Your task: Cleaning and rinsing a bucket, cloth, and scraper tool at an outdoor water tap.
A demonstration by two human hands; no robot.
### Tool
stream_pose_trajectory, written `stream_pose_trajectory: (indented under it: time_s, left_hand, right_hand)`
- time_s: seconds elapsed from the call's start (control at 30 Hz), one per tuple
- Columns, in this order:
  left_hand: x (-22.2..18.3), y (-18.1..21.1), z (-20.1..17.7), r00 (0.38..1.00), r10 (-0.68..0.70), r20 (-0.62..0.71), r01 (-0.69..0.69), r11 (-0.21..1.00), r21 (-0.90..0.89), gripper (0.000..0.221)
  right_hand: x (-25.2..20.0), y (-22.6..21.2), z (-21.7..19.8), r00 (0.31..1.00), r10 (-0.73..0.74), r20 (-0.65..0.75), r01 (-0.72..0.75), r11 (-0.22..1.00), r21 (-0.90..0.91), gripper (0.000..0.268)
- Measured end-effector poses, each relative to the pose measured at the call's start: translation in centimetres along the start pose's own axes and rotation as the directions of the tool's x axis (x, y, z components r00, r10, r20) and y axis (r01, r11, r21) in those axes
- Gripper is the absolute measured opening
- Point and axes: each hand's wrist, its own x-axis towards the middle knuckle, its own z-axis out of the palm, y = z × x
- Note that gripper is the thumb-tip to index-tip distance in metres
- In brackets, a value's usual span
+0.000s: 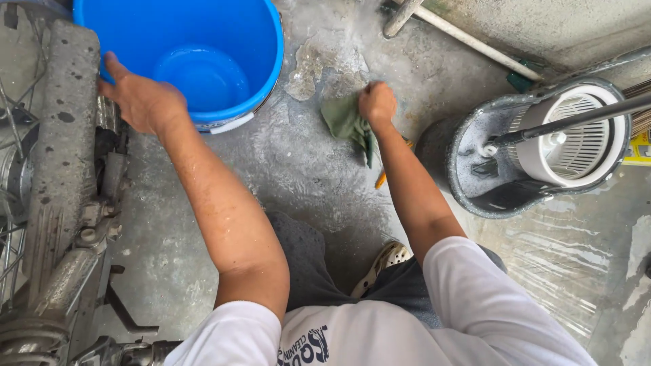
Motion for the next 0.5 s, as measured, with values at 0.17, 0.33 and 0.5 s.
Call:
stream_pose_trajectory:
  time_s: [0.17,0.33,0.5]
  left_hand:
    - [1.0,-1.3,0.8,0.996,0.076,-0.051,-0.079,0.996,-0.044,0.068]
    - [2.1,-2.5,1.7,0.978,0.196,-0.076,-0.202,0.975,-0.093,0.064]
    - [2.4,-2.5,3.0,0.986,0.164,0.035,-0.158,0.98,-0.123,0.06]
  right_hand:
    - [3.0,-4.4,0.2,0.992,-0.047,-0.119,0.066,0.984,0.163,0.013]
    - [6.1,-7.1,-1.1,0.999,0.011,-0.03,0.008,0.836,0.549,0.014]
    - [6.7,-5.5,-6.2,0.948,-0.083,0.308,-0.256,0.378,0.89,0.01]
